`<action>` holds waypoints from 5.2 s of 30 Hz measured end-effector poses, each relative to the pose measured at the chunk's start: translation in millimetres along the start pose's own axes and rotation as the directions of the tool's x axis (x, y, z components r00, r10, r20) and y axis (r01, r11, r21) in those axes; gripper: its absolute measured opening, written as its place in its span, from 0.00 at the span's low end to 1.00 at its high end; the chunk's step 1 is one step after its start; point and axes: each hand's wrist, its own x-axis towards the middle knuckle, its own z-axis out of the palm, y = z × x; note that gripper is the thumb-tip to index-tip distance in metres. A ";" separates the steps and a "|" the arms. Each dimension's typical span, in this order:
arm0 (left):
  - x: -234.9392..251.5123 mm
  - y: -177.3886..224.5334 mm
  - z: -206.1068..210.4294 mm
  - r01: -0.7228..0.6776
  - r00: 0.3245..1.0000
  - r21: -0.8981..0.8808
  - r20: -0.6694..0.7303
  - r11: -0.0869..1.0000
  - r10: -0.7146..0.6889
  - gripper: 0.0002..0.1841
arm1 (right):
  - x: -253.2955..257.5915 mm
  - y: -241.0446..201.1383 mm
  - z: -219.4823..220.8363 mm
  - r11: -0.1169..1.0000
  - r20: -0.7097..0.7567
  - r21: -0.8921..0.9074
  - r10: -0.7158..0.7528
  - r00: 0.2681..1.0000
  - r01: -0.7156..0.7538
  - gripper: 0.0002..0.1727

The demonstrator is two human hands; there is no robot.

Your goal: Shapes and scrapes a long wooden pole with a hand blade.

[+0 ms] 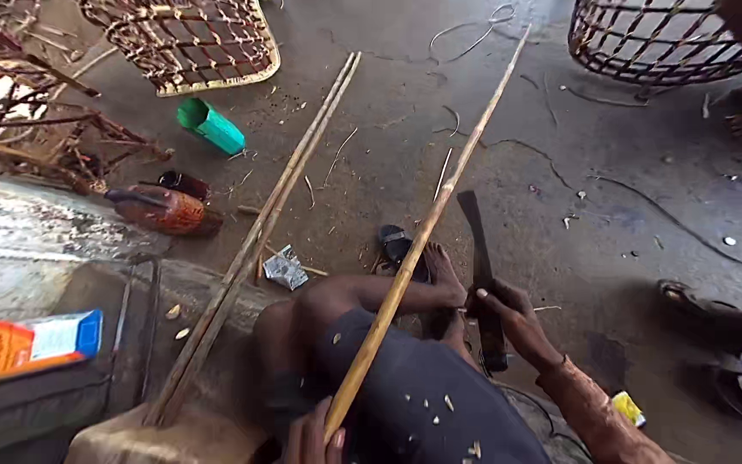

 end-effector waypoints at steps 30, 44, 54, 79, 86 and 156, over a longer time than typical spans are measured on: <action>6.4 2.4 5.0 0.067 0.996 0.089 0.060 0.994 -0.072 0.31 | 70.4 -0.9 38.2 0.939 0.282 -0.285 -0.110 0.953 0.192 0.19; 17.4 -14.7 -12.9 0.135 0.945 -0.075 0.309 0.988 -0.106 0.35 | 69.2 -4.2 40.4 0.936 0.367 -0.271 -0.116 0.923 0.225 0.21; 28.8 -23.0 -7.7 0.173 0.928 -0.177 0.359 0.969 -0.100 0.37 | 69.3 -0.1 46.9 0.925 0.334 -0.290 -0.142 0.932 0.245 0.19; 42.7 -37.2 0.5 0.259 0.877 -0.392 0.478 0.883 -0.045 0.33 | 43.9 -6.9 54.9 0.833 0.503 -0.345 -0.225 0.834 0.433 0.18; 50.9 -43.6 -4.1 0.597 0.717 -0.618 0.697 0.512 0.005 0.23 | 48.7 13.7 63.2 0.925 0.291 -0.209 -0.252 0.923 0.319 0.18; 52.0 -24.4 -1.8 -0.033 0.987 -0.109 0.153 0.994 0.050 0.30 | 82.4 24.3 82.2 0.896 0.216 -0.230 -0.334 0.917 0.381 0.21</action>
